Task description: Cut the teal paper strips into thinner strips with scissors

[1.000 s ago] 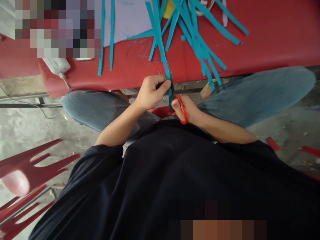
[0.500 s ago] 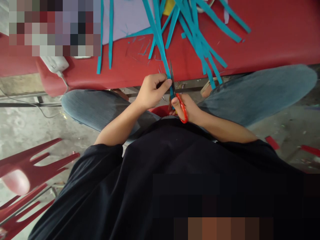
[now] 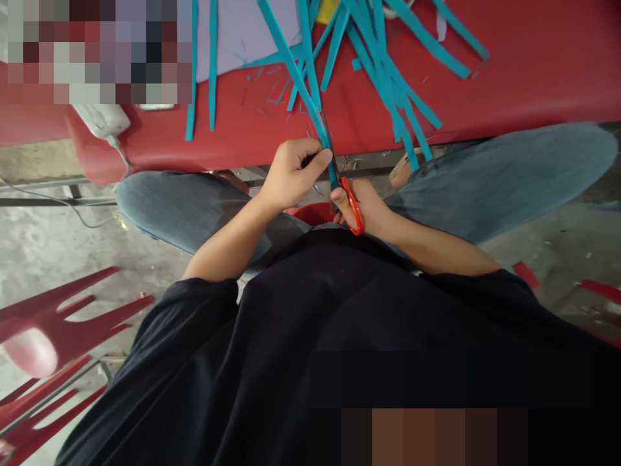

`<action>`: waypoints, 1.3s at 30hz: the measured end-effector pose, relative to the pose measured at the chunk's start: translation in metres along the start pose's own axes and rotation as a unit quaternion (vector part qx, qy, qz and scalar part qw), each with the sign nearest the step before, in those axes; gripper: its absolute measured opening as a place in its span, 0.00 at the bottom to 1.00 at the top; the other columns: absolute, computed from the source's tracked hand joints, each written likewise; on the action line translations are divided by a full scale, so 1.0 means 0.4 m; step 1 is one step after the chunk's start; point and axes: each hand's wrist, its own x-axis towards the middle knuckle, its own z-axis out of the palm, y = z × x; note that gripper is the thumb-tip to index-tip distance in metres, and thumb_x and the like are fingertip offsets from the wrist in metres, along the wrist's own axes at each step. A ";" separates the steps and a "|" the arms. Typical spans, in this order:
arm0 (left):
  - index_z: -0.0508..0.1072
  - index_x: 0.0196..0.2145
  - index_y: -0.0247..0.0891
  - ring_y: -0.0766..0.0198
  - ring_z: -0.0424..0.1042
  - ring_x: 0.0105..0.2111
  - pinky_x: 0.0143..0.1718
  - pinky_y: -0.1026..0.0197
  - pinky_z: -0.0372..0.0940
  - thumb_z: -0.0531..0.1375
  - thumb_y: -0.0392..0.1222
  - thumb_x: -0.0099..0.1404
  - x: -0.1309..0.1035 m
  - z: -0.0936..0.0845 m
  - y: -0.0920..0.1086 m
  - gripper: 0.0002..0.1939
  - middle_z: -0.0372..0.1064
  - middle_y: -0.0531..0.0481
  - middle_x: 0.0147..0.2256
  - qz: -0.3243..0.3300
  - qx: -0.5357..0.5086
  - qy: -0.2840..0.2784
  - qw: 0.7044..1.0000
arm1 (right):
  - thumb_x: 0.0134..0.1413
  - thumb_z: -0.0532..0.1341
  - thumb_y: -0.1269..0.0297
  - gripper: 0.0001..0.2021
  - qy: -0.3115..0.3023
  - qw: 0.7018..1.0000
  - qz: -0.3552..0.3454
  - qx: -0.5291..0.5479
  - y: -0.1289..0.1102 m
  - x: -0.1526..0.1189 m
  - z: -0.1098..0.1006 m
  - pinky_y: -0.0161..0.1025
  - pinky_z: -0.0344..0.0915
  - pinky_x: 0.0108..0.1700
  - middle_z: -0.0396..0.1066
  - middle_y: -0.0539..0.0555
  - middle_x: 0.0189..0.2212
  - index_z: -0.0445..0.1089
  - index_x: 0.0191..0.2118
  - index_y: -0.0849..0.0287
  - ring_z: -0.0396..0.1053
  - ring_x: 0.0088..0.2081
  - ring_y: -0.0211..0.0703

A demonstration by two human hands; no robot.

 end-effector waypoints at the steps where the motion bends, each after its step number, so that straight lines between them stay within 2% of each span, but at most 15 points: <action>1: 0.54 0.23 0.43 0.66 0.49 0.23 0.26 0.56 0.54 0.62 0.56 0.80 0.000 -0.001 -0.001 0.31 0.46 0.56 0.22 -0.001 -0.001 -0.001 1.000 | 0.64 0.65 0.24 0.32 0.002 1.000 0.002 -0.002 -0.001 0.001 -0.001 0.40 0.68 0.23 0.71 0.49 0.24 0.67 0.35 0.52 0.75 0.24 0.45; 8: 0.55 0.24 0.42 0.67 0.50 0.23 0.25 0.57 0.53 0.63 0.55 0.80 0.001 -0.010 -0.010 0.31 0.48 0.55 0.22 0.001 0.010 0.000 1.000 | 0.60 0.66 0.21 0.34 0.007 1.000 0.014 0.008 0.000 0.004 0.005 0.41 0.66 0.22 0.70 0.49 0.23 0.68 0.33 0.52 0.71 0.23 0.43; 11: 0.56 0.24 0.42 0.67 0.51 0.23 0.26 0.57 0.54 0.63 0.52 0.79 0.000 -0.011 -0.006 0.29 0.48 0.55 0.22 0.007 0.012 -0.005 1.000 | 0.61 0.66 0.22 0.33 0.067 0.997 0.017 0.025 -0.019 0.008 0.007 0.42 0.69 0.24 0.68 0.48 0.23 0.67 0.34 0.50 0.70 0.24 0.43; 16: 0.57 0.24 0.42 0.66 0.51 0.23 0.27 0.56 0.52 0.62 0.46 0.78 -0.010 -0.001 0.019 0.25 0.49 0.56 0.22 0.016 0.027 -0.063 0.998 | 0.62 0.71 0.29 0.29 0.205 0.978 -0.027 0.029 -0.058 0.027 -0.001 0.46 0.74 0.30 0.69 0.49 0.24 0.66 0.31 0.50 0.70 0.26 0.44; 20: 0.57 0.24 0.42 0.66 0.50 0.23 0.28 0.55 0.47 0.60 0.40 0.74 -0.019 0.004 0.045 0.21 0.49 0.56 0.21 0.030 0.053 -0.099 0.993 | 0.57 0.76 0.34 0.28 0.251 0.965 -0.046 0.066 -0.044 0.042 -0.007 0.46 0.76 0.29 0.74 0.50 0.27 0.67 0.31 0.51 0.73 0.26 0.43; 25: 0.60 0.24 0.41 0.66 0.53 0.23 0.29 0.55 0.47 0.60 0.36 0.70 -0.021 0.003 0.065 0.17 0.53 0.56 0.21 0.021 0.076 -0.145 0.986 | 0.56 0.77 0.35 0.27 0.244 0.965 -0.037 0.091 -0.010 0.042 -0.010 0.50 0.82 0.32 0.78 0.53 0.36 0.69 0.36 0.51 0.79 0.32 0.48; 30: 0.61 0.24 0.41 0.66 0.53 0.23 0.29 0.55 0.49 0.62 0.38 0.69 -0.023 0.005 0.070 0.17 0.56 0.55 0.21 0.015 0.080 -0.154 0.985 | 0.59 0.76 0.37 0.26 0.233 0.968 -0.057 0.074 -0.006 0.040 -0.013 0.51 0.81 0.33 0.77 0.53 0.36 0.67 0.36 0.51 0.79 0.32 0.48; 35: 0.63 0.25 0.41 0.66 0.54 0.23 0.29 0.55 0.52 0.63 0.41 0.72 -0.022 0.010 0.056 0.18 0.57 0.55 0.22 0.013 0.055 -0.115 0.992 | 0.57 0.76 0.35 0.28 0.252 0.966 -0.051 0.034 -0.005 0.045 -0.014 0.50 0.79 0.31 0.75 0.52 0.32 0.63 0.33 0.50 0.76 0.31 0.49; 39: 0.65 0.26 0.41 0.66 0.54 0.24 0.28 0.55 0.53 0.63 0.42 0.74 -0.022 0.018 0.029 0.18 0.56 0.55 0.22 0.013 0.046 -0.066 0.997 | 0.58 0.75 0.34 0.28 0.215 0.975 -0.052 0.032 -0.007 0.046 -0.015 0.51 0.78 0.31 0.74 0.52 0.32 0.63 0.34 0.49 0.76 0.32 0.50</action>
